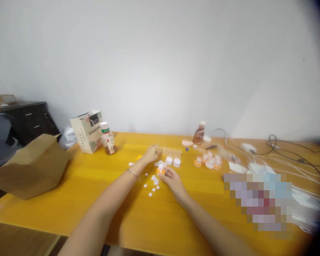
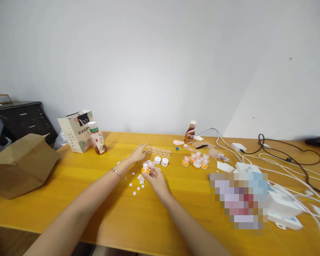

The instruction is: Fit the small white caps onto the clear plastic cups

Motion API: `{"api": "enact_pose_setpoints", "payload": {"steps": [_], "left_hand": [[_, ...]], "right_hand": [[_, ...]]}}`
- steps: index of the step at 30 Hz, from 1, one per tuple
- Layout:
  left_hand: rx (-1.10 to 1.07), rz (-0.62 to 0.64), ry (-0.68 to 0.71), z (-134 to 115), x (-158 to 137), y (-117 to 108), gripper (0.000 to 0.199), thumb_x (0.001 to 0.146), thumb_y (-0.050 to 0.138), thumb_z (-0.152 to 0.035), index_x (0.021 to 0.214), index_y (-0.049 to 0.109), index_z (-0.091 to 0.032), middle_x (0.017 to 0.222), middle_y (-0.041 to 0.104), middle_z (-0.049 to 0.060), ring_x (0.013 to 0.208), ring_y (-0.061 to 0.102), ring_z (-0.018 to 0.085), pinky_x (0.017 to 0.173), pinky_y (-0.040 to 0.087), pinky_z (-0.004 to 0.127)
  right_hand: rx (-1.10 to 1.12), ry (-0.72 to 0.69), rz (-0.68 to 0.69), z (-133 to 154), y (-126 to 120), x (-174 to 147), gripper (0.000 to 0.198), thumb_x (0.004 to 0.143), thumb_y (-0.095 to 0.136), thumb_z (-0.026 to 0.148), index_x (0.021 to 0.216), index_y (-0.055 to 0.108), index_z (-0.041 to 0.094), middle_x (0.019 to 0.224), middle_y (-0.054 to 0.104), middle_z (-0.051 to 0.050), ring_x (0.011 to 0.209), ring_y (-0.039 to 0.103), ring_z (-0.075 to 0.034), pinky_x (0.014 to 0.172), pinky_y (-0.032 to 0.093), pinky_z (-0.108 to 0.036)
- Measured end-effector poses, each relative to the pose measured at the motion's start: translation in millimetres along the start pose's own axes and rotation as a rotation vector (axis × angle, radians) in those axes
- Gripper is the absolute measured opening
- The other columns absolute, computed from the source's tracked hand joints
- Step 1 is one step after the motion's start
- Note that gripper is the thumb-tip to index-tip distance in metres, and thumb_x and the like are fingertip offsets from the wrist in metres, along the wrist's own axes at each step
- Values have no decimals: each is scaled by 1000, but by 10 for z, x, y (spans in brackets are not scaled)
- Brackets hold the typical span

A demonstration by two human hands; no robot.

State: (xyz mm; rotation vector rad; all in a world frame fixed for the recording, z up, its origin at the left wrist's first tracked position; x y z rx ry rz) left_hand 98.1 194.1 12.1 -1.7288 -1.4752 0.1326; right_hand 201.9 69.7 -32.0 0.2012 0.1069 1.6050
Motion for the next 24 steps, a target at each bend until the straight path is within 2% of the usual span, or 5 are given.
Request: {"api": "enact_pose_setpoints", "payload": {"steps": [6,12,17,20,24], "left_hand": [[-19,2,6,93,143,187,26,72,49,-9,97,56,-12,105,56,13,105,48,23,94,32,35],[-54,-102,-53,133,39,22,17,72,51,-10,87,58,-13,95,58,12,96,51,22,92,34,38],[-166,-175,-102,31,-283,-181,21,77,50,-22,95,55,-14,96,59,9,88,56,18,82,44,35],[-444,-123,-105,-91,-561,-220,25,78,51,-32,96,55,-14,96,60,8,82,59,16,76,48,31],[-566,-167,-113,-202,-844,-296,29,77,52,-35,98,54,-16,98,59,7,83,59,15,78,48,30]], "right_hand": [[-39,-40,-11,18,-7,-13,37,57,69,37,86,53,20,78,63,-1,72,59,-16,68,46,-30],[-16,-3,21,-29,13,8,40,59,68,39,89,50,20,61,60,4,53,56,-13,56,43,-26],[-9,4,31,6,29,1,44,58,68,40,91,48,19,59,61,3,53,57,-14,58,44,-28],[-21,-19,22,45,27,-7,40,59,68,38,90,49,20,58,60,4,56,57,-13,63,44,-28],[-32,-34,43,46,45,-4,38,57,69,38,87,51,20,62,62,3,57,58,-14,63,45,-29]]}}
Point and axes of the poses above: each hand's wrist, its own x-axis towards the middle knuckle, its own y-axis out of the palm, z = x × y, the point moved 6 cm from there along x, towards the middle knuckle
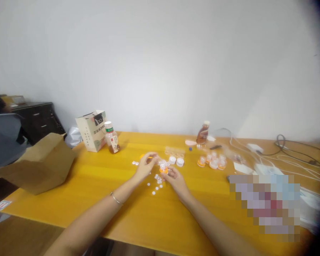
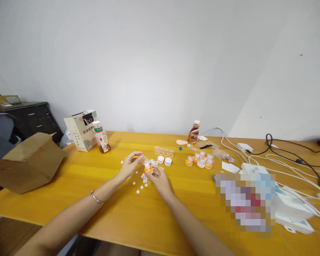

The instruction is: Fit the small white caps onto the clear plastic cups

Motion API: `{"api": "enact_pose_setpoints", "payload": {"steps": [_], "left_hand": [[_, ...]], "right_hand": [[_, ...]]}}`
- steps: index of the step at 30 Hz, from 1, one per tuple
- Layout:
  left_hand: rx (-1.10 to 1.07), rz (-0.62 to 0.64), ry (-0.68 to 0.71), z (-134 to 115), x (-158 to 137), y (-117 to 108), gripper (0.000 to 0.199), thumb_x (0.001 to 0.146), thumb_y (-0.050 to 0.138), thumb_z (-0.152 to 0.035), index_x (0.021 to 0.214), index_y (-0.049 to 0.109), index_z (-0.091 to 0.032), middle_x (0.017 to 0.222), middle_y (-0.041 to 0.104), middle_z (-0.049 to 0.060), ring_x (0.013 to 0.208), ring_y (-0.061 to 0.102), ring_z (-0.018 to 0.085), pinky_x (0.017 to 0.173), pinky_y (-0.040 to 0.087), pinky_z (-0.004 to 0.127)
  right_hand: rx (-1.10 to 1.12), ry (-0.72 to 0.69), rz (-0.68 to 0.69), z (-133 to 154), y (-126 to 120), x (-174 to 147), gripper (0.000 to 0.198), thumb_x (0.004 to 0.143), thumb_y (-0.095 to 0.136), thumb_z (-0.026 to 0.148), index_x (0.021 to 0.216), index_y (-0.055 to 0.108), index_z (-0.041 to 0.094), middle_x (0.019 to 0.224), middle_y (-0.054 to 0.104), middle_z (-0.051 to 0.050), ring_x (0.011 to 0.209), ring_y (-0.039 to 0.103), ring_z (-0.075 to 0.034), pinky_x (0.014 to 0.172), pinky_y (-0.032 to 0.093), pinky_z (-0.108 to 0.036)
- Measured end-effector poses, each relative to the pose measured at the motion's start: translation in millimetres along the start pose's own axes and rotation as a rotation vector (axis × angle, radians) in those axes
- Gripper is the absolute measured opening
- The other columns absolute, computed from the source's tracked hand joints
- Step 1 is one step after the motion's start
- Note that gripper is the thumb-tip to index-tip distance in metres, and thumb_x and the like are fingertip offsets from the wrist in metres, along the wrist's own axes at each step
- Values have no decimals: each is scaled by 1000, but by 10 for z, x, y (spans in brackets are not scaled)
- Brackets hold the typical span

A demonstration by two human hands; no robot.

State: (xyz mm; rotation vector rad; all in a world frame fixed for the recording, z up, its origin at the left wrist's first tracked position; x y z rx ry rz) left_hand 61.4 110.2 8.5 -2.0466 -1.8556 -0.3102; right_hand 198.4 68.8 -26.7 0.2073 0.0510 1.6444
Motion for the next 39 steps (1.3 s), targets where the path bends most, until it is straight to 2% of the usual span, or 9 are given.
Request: {"api": "enact_pose_setpoints", "payload": {"steps": [4,12,18,25,33,39], "left_hand": [[28,-68,38,-78,-89,-64,28,79,50,-33,101,53,-16,100,58,7,87,57,15,80,47,30],[133,86,91,-164,-229,52,26,76,54,-30,98,56,-17,99,56,7,90,55,16,79,47,28],[135,95,116,-202,-295,98,26,76,54,-30,98,56,-16,99,55,8,89,56,16,77,48,27],[118,84,84,-182,-315,108,25,74,57,-28,95,57,-15,97,57,8,86,58,16,75,48,27],[139,9,26,-133,-308,69,23,69,61,-27,88,59,-14,86,63,7,74,59,16,69,48,28],[97,-29,-11,-87,-318,51,27,65,65,-32,83,58,-13,78,63,5,71,59,15,67,47,26]], "right_hand": [[0,10,2,-36,1,15,40,55,70,38,86,52,20,64,63,2,56,59,-15,61,46,-30],[-23,-10,52,-60,18,28,35,57,70,34,84,52,20,62,60,3,58,56,-13,59,44,-26],[-47,-44,57,-25,22,15,33,59,68,32,87,53,20,63,59,3,59,55,-12,60,43,-25],[-116,-93,12,37,25,-36,33,61,67,34,87,55,20,56,52,5,53,51,-11,56,43,-25],[-208,-125,25,64,47,-87,30,67,61,37,90,55,19,62,58,2,59,55,-14,60,46,-28],[-339,-208,11,174,49,-127,26,68,60,34,91,57,22,69,60,2,62,56,-14,64,46,-27]]}}
Point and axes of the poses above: each hand's wrist, its own x-axis towards the middle knuckle, its own y-axis out of the palm, z = x × y, the point moved 6 cm from there along x, towards the middle knuckle
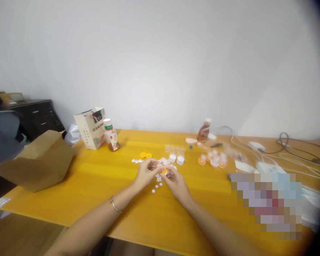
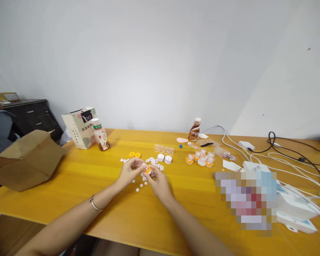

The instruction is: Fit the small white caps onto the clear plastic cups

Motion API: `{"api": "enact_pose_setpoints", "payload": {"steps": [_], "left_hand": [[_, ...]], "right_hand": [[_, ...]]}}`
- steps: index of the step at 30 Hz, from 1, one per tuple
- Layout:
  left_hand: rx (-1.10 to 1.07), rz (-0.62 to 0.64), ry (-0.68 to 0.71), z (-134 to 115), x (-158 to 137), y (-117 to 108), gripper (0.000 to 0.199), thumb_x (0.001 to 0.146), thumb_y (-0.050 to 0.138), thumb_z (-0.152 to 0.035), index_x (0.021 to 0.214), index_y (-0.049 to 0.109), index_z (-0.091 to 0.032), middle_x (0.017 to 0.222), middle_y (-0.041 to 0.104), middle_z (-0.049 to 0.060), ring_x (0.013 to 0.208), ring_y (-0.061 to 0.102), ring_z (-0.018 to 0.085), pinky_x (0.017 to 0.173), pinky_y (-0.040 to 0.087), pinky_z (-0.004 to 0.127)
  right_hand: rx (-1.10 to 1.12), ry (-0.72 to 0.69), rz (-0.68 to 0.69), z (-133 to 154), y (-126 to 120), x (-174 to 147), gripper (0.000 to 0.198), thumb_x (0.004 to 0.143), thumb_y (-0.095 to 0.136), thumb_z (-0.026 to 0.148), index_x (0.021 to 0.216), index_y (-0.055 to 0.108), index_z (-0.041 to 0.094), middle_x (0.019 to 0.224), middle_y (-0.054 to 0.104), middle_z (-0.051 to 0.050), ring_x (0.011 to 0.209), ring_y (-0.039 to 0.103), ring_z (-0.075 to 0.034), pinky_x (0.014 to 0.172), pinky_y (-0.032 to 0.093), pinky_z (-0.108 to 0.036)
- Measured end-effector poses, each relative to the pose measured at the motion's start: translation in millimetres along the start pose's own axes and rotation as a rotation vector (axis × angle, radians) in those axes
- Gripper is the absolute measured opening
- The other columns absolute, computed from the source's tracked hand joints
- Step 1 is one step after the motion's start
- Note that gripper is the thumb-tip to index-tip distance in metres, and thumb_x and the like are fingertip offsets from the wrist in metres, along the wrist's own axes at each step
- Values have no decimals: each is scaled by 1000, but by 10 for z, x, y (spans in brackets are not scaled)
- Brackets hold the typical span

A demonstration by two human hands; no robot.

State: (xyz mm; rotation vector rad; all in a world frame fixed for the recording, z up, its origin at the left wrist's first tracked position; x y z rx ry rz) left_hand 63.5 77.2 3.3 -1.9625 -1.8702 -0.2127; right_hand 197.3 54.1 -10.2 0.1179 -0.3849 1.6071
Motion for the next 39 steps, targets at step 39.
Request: {"api": "enact_pose_setpoints", "payload": {"steps": [39], "left_hand": [[-502,170,-88,10,50,77,22,70,62,-33,81,55,-15,91,62,5,84,58,15,78,43,28]], "right_hand": [[700,314,193,-80,171,-42,29,64,68,36,86,59,19,83,66,-3,79,62,-17,84,42,-34]]}}
Point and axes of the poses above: each hand's wrist, its own x-axis towards the middle knuckle, its own y-axis out of the palm, z = x × y, the point moved 6 cm from there along x, towards the middle knuckle
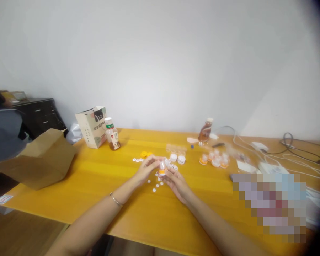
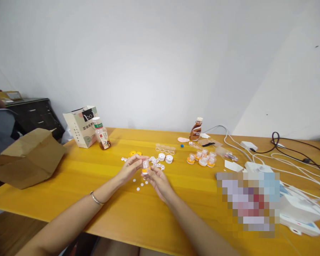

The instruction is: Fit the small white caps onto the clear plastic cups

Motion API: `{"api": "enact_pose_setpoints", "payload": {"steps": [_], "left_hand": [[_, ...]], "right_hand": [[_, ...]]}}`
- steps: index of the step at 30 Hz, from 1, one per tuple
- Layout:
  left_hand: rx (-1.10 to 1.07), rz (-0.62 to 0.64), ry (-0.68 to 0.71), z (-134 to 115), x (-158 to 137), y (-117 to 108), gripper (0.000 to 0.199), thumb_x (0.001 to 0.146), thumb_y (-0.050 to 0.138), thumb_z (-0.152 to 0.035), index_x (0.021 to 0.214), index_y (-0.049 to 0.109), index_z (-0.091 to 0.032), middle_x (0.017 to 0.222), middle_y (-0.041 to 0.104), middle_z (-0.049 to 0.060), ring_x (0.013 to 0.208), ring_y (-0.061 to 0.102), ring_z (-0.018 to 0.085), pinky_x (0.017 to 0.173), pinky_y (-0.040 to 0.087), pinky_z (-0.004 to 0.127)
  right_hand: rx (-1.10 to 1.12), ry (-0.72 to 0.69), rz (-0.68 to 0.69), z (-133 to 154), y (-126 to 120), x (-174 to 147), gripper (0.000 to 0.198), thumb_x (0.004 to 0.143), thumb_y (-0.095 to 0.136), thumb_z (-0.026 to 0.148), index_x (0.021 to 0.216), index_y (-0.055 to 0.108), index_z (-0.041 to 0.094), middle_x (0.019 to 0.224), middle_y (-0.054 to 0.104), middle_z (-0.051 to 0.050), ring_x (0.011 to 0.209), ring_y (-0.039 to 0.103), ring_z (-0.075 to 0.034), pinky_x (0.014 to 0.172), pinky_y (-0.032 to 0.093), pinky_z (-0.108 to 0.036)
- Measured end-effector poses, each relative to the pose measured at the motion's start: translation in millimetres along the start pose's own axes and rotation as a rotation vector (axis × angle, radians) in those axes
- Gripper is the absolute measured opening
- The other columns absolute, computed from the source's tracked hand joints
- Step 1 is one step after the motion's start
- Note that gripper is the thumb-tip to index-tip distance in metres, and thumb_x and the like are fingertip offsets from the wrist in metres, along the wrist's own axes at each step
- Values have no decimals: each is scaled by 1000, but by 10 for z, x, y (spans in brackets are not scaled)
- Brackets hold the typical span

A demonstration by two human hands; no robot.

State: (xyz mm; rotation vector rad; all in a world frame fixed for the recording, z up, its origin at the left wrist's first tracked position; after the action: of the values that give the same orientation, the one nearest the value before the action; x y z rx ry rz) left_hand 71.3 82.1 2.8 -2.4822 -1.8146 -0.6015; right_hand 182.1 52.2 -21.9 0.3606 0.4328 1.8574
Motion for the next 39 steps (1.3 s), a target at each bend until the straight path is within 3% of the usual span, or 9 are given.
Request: {"api": "enact_pose_setpoints", "payload": {"steps": [3,8,18,21,26,31,36,39], "left_hand": [[-16,24,-19,-12,4,0,26,67,66,-31,84,55,-15,93,62,7,87,58,17,78,44,31],[33,-25,28,-53,4,-18,26,64,69,-29,79,54,-14,87,62,6,82,59,15,76,45,29],[185,-82,159,-110,-63,21,21,68,65,-30,75,53,-15,83,59,5,82,57,15,81,41,30],[137,-93,117,-96,-78,35,22,69,63,-33,78,52,-15,85,59,5,82,57,16,78,42,29],[-124,66,-55,-17,-76,120,30,68,63,-37,86,50,-17,88,61,6,76,58,15,68,44,27],[-217,126,-138,-34,-86,138,34,65,65,-38,89,51,-18,95,62,7,70,59,15,65,44,28],[-216,145,-141,-58,-82,131,31,67,65,-35,88,52,-17,98,62,9,73,60,17,59,44,25],[-190,118,-93,-65,-65,106,28,68,65,-32,87,51,-16,94,63,9,82,60,19,66,45,27]], "right_hand": [[-6,-8,6,22,0,-4,28,64,68,36,87,59,20,87,66,-3,81,62,-17,85,41,-34],[-142,-136,-39,95,-1,-5,28,64,68,36,85,59,21,86,65,-2,81,59,-17,80,44,-34],[-247,-237,-171,194,20,-87,29,58,72,34,79,58,21,86,65,-3,88,57,-20,84,42,-35],[-188,-197,-143,159,11,-77,28,59,72,34,79,59,20,82,65,-3,81,58,-18,80,44,-33],[62,1,-1,42,47,-68,25,68,64,36,86,61,19,82,64,-4,73,59,-15,77,45,-31],[105,52,59,45,105,-94,23,73,58,38,87,61,20,80,64,-3,72,60,-15,75,45,-31],[126,74,100,46,135,-103,24,72,59,38,87,61,19,82,65,-4,74,60,-15,77,45,-30],[121,66,106,31,106,-85,24,72,60,37,88,60,19,82,65,-4,75,60,-14,78,44,-30]]}}
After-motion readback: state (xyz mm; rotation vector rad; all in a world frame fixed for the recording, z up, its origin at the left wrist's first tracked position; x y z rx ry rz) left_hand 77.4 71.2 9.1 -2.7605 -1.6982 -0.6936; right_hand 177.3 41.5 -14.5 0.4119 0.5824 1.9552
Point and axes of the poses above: each hand's wrist, its own x-axis towards the middle knuckle, its own y-axis out of the palm, z = x × y, the point moved 6 cm from there along x, towards the middle knuckle
